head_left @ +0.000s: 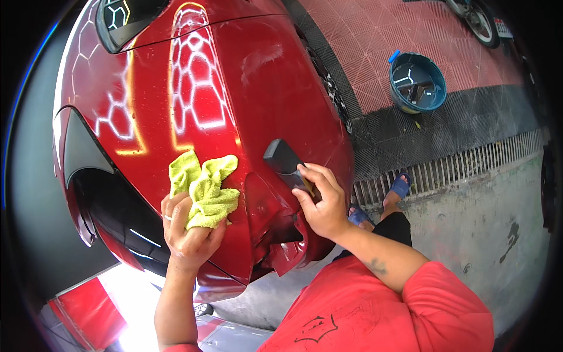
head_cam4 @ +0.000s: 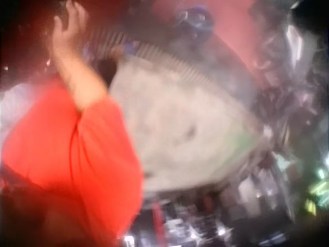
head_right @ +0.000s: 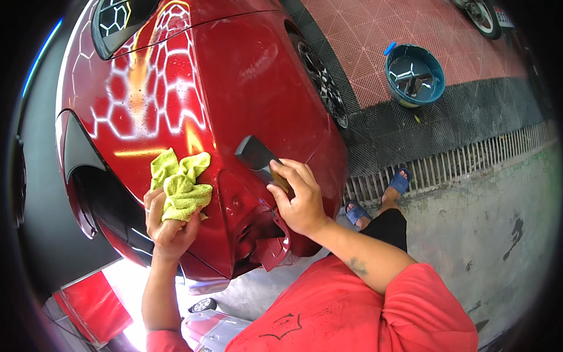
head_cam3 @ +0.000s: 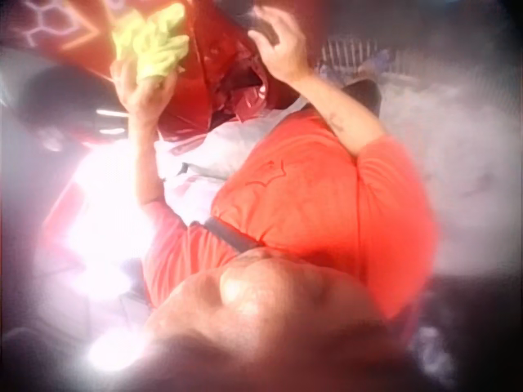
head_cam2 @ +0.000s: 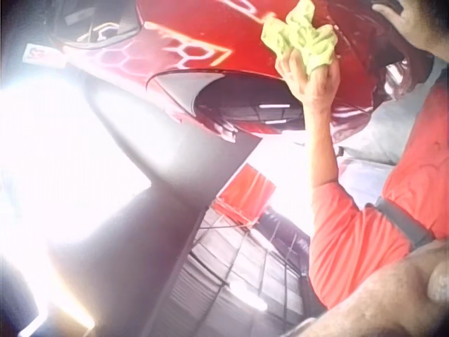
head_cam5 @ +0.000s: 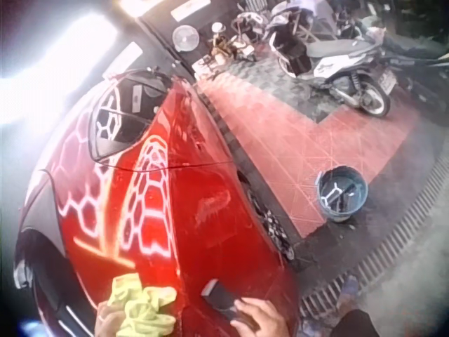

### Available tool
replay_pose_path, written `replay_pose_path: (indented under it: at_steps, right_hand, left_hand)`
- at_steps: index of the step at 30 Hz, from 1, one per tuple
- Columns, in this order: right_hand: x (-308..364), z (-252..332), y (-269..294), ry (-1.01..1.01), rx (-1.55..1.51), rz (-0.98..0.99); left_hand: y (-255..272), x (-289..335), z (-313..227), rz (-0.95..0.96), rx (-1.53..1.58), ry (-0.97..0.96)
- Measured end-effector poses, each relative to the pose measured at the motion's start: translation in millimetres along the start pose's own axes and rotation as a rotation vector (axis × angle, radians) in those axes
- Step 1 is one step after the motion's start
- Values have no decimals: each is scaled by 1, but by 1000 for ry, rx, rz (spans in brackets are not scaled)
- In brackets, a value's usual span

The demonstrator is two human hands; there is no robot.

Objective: The person sands the rear bodywork of a red car using a sanding block and water. The person repeatedly wets the sanding block and a cloth in a bucket, applies the sanding block to the car surface with rhythmic strokes, and wipes the area with the cloth.

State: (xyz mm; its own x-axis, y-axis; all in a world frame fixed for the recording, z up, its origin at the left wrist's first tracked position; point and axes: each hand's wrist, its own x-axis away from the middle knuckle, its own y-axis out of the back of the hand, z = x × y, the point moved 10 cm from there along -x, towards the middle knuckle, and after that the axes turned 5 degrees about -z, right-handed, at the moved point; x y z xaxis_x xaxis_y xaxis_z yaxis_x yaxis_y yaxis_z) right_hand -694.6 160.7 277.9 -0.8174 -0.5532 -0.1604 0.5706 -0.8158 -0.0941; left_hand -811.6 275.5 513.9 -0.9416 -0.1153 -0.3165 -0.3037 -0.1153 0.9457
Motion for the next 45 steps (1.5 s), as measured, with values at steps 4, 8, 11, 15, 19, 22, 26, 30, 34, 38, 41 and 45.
replay_pose_path:
  at_steps: [4, 8, 11, 15, 19, 22, 26, 30, 34, 38, 41, 45]
  right_hand:
    - [-82, -86, 29, -64, 184, -208]
    - [-69, -90, 22, -197, 119, -202]
    - [8, -2, 2, 41, 72, -118]
    - [-46, -86, 41, -75, 186, -276]
    - [-39, -92, 29, -195, 59, -291]
    - [30, -21, 7, -100, 19, -208]
    - [-29, -140, 71, -147, 143, -395]
    - [-9, -115, 45, -171, 87, -339]
    - [24, -69, 29, 34, 97, -281]
    - [-29, -161, 73, -239, 108, -371]
    - [4, -110, 32, -162, 77, -359]
    - [10, -119, 42, -97, 156, -411]
  left_hand:
    - [-2, -9, -5, -15, 18, -30]
    - [-2, 2, 2, -35, 31, -10]
    - [2, 3, 0, -40, 30, -10]
    - [-3, -4, -3, -62, 43, -50]
    - [1, 3, -2, -62, 8, -55]
    - [2, 9, 0, -61, -4, -45]
    - [-4, -9, -13, -78, 24, -75]
    - [-2, 4, -4, -73, 17, -53]
    - [0, 6, -3, -61, 8, -37]
    - [-6, -5, -10, -69, 12, -70]
    - [2, 6, -4, -65, -32, -58]
    - [-2, 8, 1, -48, 0, -30]
